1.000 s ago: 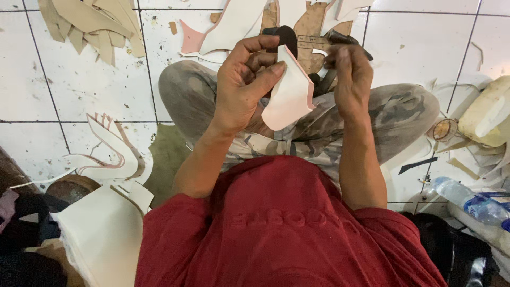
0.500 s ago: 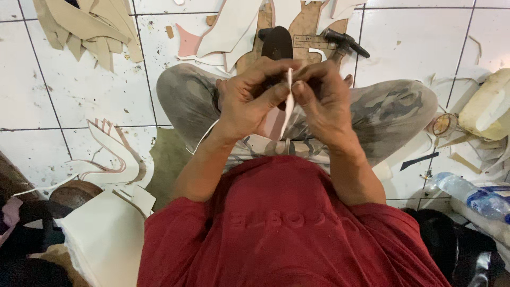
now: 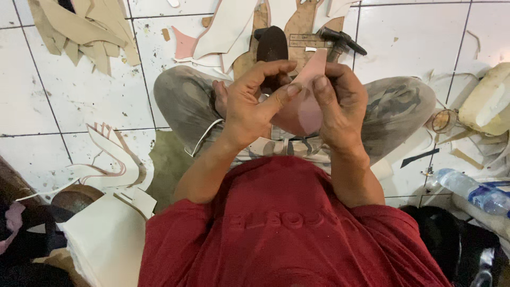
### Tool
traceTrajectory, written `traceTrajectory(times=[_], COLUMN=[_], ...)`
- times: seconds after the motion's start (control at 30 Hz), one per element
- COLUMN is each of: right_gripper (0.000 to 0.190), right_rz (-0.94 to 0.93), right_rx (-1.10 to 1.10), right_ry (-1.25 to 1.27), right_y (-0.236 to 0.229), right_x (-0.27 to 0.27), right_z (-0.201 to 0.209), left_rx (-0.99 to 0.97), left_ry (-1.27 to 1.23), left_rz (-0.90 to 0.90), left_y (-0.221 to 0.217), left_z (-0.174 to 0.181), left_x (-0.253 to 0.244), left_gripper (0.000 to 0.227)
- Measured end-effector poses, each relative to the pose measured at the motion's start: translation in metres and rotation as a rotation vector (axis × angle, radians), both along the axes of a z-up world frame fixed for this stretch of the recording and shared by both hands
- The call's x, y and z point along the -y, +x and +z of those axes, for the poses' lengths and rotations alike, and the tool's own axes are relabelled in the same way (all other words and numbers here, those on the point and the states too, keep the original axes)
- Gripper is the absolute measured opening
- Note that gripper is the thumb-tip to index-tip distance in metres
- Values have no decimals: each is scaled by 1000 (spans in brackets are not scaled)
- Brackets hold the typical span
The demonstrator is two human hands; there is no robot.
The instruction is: The person sits on a tiled floor and uses a hammer to repeatedly strike a small, dark object held against a white, curved piece of material. They adjust the position of the object and the material while continuing to hammer it.
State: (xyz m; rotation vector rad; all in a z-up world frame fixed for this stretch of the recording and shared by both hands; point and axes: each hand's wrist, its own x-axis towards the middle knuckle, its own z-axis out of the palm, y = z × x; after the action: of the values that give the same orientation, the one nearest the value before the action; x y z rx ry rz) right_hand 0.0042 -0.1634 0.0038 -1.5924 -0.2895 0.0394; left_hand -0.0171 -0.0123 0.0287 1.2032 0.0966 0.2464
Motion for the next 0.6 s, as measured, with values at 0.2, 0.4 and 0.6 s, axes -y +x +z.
traceTrajectory(times=[0.2,0.4,0.6], right_gripper=[19,21,21], right_rz=[-65,-39,46], right_rx=[-131,-212,-126], right_ry=[125,175,39], right_y=[-1,2,9], right_x=[-5,-8,1], right_z=[-6,7,10], left_rx=[-45,-126,-96], left_ry=[-6,-6,145], left_rz=[-135,-185,-299], left_y=[3,6,5], left_z=[-22,-24,-16], left_x=[-4,-6,-3], left_gripper=[22,18,12])
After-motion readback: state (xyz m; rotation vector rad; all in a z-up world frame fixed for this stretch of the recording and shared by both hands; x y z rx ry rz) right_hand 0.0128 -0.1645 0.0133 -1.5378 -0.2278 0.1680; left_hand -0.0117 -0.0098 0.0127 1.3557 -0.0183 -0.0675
